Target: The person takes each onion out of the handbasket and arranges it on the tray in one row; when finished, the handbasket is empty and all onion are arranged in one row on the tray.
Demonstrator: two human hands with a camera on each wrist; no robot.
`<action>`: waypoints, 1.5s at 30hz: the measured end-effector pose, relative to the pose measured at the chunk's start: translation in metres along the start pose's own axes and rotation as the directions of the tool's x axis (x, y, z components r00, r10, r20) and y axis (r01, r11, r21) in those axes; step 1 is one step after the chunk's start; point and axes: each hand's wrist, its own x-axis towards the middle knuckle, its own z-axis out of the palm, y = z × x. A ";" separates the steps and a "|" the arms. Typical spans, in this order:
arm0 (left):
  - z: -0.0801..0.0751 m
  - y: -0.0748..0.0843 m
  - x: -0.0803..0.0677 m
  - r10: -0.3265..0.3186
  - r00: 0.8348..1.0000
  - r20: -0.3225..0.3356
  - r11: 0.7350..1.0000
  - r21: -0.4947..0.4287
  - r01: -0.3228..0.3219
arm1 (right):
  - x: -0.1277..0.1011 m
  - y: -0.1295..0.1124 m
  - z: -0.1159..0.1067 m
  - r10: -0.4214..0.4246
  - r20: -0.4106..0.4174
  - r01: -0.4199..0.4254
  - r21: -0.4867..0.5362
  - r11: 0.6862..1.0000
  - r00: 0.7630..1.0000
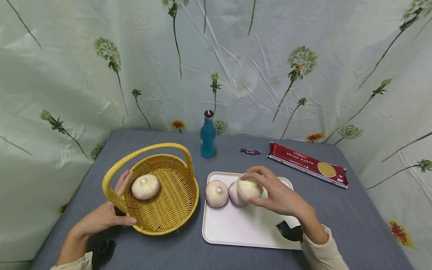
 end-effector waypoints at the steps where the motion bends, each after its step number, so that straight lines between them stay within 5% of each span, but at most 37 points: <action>1: 0.000 0.000 0.000 0.003 1.000 0.000 1.000 0.000 -0.003 | -0.001 0.002 0.000 0.004 -0.003 -0.004 0.000 1.000 1.000; 17: 0.002 -0.002 -0.003 0.007 1.000 -0.004 1.000 0.023 -0.007 | -0.011 0.024 0.000 0.058 -0.048 -0.057 0.029 0.998 0.997; 45: 0.000 -0.002 -0.002 -0.001 1.000 -0.009 0.999 0.036 0.002 | -0.012 0.040 -0.005 0.102 0.030 -0.102 0.015 0.995 0.994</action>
